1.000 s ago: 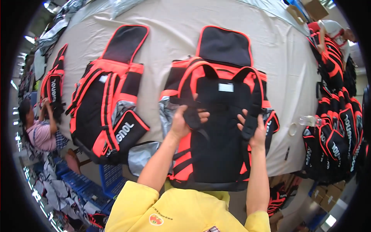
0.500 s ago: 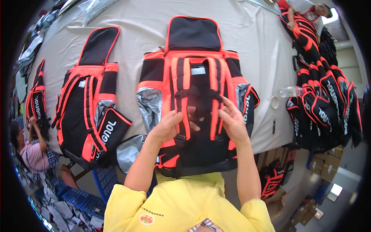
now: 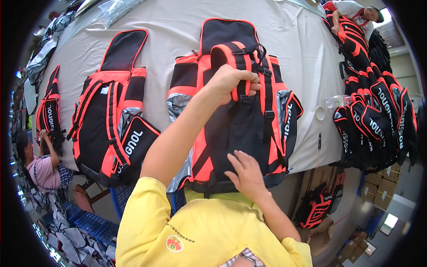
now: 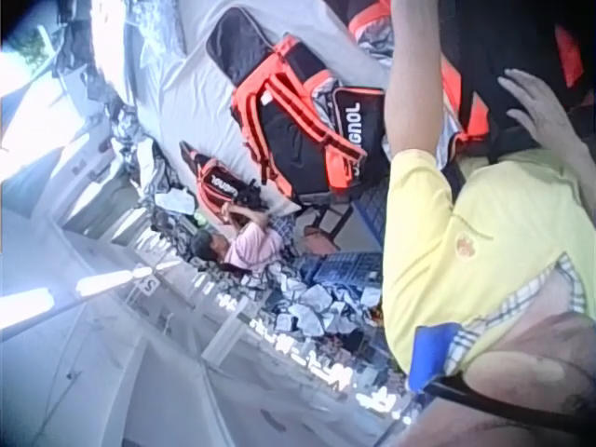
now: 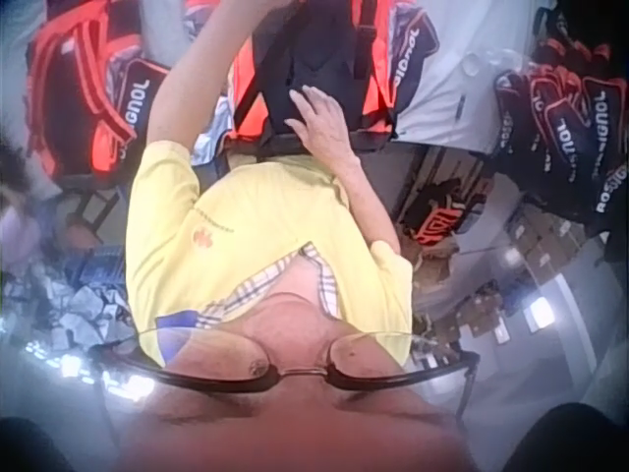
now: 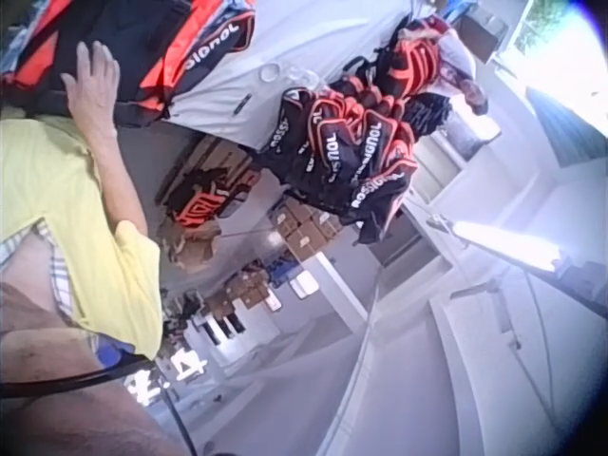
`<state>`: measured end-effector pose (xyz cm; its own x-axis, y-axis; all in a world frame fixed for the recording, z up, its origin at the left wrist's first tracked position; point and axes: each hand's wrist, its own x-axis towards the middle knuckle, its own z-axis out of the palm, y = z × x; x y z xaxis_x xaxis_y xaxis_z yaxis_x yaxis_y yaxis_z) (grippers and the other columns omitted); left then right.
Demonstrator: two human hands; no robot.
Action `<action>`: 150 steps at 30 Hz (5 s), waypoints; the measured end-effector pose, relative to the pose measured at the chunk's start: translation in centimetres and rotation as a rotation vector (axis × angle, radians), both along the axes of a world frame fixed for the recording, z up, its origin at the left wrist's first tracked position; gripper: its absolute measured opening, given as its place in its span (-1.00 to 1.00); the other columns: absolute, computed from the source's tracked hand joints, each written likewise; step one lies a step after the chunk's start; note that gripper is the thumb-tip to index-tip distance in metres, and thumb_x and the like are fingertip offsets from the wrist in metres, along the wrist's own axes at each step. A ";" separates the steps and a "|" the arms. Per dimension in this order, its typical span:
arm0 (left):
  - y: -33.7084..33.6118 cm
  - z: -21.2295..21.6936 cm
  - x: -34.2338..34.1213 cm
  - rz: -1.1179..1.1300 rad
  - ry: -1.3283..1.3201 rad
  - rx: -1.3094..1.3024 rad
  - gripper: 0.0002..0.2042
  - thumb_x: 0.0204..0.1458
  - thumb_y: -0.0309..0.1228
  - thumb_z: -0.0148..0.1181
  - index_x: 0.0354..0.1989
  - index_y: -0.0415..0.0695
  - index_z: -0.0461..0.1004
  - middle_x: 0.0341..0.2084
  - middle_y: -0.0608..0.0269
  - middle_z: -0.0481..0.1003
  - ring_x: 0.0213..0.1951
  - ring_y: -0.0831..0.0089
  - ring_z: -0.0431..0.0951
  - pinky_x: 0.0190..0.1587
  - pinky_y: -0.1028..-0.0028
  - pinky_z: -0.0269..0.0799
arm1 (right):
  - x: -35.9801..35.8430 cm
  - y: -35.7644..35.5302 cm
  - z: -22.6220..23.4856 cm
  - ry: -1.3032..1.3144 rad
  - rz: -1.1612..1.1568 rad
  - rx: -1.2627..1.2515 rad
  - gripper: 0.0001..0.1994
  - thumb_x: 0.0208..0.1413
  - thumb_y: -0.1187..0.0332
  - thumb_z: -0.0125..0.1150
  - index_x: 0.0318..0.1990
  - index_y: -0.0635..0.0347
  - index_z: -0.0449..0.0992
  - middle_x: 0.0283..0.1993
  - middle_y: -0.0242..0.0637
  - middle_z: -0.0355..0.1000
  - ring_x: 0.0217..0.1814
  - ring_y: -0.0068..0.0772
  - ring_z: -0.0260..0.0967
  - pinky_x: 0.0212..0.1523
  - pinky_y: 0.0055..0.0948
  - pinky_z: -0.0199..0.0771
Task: The recorder is shown assembling several black and neon orange backpack-style bags by inserting components and checking the straps.
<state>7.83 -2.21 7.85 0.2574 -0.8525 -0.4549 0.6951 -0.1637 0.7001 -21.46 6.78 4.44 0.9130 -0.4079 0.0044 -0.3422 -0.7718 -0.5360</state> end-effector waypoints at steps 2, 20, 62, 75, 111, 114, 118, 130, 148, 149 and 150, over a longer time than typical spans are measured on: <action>-0.5 0.2 -0.2 -0.010 -0.050 0.046 -0.88 0.11 -0.58 0.38 -0.25 -0.41 0.65 -0.31 0.00 0.69 -0.30 0.23 0.77 -0.28 0.34 0.76 | -2.5 2.0 -4.4 0.185 0.103 -0.137 -0.47 0.28 0.17 0.36 0.32 0.21 0.46 0.42 0.00 0.35 0.51 0.05 0.25 0.50 -0.04 0.24; 6.1 -11.5 3.1 -0.292 -1.040 0.189 -0.24 0.03 -0.26 0.59 0.32 -0.32 0.31 0.05 0.03 0.62 0.16 0.26 0.61 0.21 0.28 0.53 | -10.6 2.5 0.2 -0.124 -0.248 0.098 -0.75 0.17 0.41 0.43 -0.01 0.22 0.63 -0.02 -0.13 0.61 0.04 -0.05 0.58 0.12 -0.11 0.59; 33.5 0.8 -18.7 1.177 -1.760 0.628 -0.05 0.04 -0.46 0.45 0.57 -0.22 -0.02 0.16 -0.18 0.44 0.17 0.07 0.54 0.20 0.26 0.48 | -33.6 -17.3 -8.9 0.110 -0.327 0.340 -0.59 0.01 0.18 0.57 -0.20 0.33 0.55 -0.30 -0.04 0.51 -0.23 0.05 0.47 -0.12 -0.09 0.46; 28.6 3.6 -18.0 1.056 -0.917 -0.215 -0.67 0.36 -0.70 0.01 0.25 -0.21 0.41 0.20 -0.05 0.57 0.20 0.12 0.64 0.17 0.33 0.66 | -34.0 -17.5 -1.6 0.055 -0.273 0.219 -0.56 0.00 0.19 0.56 0.02 0.15 0.63 -0.02 -0.12 0.54 0.11 0.02 0.52 0.15 -0.11 0.53; 15.5 -9.9 -35.8 -0.495 -2.022 0.332 -0.02 -0.10 0.14 0.50 0.54 0.07 0.25 0.50 0.20 0.22 0.56 -0.01 0.05 0.37 -0.45 0.07 | -19.1 -14.6 -6.3 -0.038 -0.467 0.512 -0.46 0.27 0.00 0.39 0.14 0.29 0.51 -0.21 -0.09 0.65 -0.10 0.00 0.62 -0.07 -0.08 0.57; 15.0 -8.2 -35.1 -0.576 -1.951 0.280 -0.04 -0.07 0.17 0.47 0.53 0.06 0.27 0.49 0.17 0.24 0.53 0.00 0.09 0.35 -0.42 0.10 | -11.8 -17.7 -8.3 -0.166 -0.593 0.195 -0.27 0.23 -0.10 0.39 0.35 0.22 0.35 0.08 0.08 0.53 0.11 0.20 0.54 0.06 0.03 0.56; 14.8 -7.7 -32.5 -0.665 -1.942 0.160 -0.02 -0.08 0.24 0.44 0.54 0.09 0.27 0.46 0.26 0.30 0.41 0.11 0.26 0.22 -0.17 0.22 | -6.7 -20.9 -11.2 0.070 -0.730 0.161 -0.33 0.23 0.03 0.39 0.33 0.30 0.37 -0.04 0.12 0.58 -0.06 0.33 0.56 0.10 0.00 0.56; 13.1 -8.7 -27.6 -0.637 -1.816 -0.011 -0.46 0.02 0.06 0.43 0.15 0.07 0.64 0.29 0.49 0.49 0.12 0.28 0.46 -0.08 0.14 0.23 | -20.6 -20.4 -16.5 -0.507 -1.105 1.052 -0.86 0.41 0.29 0.27 -0.09 0.12 0.49 -0.41 -0.51 0.46 -0.52 -0.69 0.36 -0.50 -0.56 0.45; -3.6 -4.7 -30.8 -0.269 -1.528 0.458 -0.75 0.23 -0.33 0.25 -0.01 -0.19 0.57 -0.18 0.03 0.64 -0.17 -0.06 0.68 -0.16 0.10 0.56 | -25.9 -23.1 -19.4 -0.372 -0.789 1.621 -0.84 0.31 0.33 0.37 -0.22 0.23 0.59 -0.37 -0.43 0.53 -0.42 -0.59 0.44 -0.36 -0.43 0.57; -6.1 -6.7 -30.8 -0.269 -1.535 0.529 -0.76 0.26 -0.29 0.21 -0.06 -0.21 0.56 -0.23 -0.02 0.64 -0.20 -0.11 0.68 -0.19 0.05 0.56 | -25.7 -23.7 -18.5 -0.408 -0.747 1.618 -0.83 0.28 0.31 0.39 -0.20 0.24 0.64 -0.34 -0.40 0.57 -0.39 -0.56 0.48 -0.32 -0.42 0.58; -8.5 -8.7 -30.9 -0.277 -1.535 0.589 -0.75 0.30 -0.26 0.18 -0.10 -0.22 0.54 -0.28 -0.07 0.63 -0.24 -0.16 0.69 -0.21 0.01 0.56 | -25.8 -24.3 -17.8 -0.413 -0.757 1.638 -0.83 0.28 0.31 0.39 -0.20 0.24 0.64 -0.34 -0.40 0.57 -0.39 -0.56 0.48 -0.32 -0.42 0.58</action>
<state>-23.05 -10.74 -0.90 0.6194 -0.7609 -0.1933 -0.6270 -0.6277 0.4613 -47.30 -17.49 -13.33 0.6000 -0.5050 -0.6205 0.0064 0.7786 -0.6275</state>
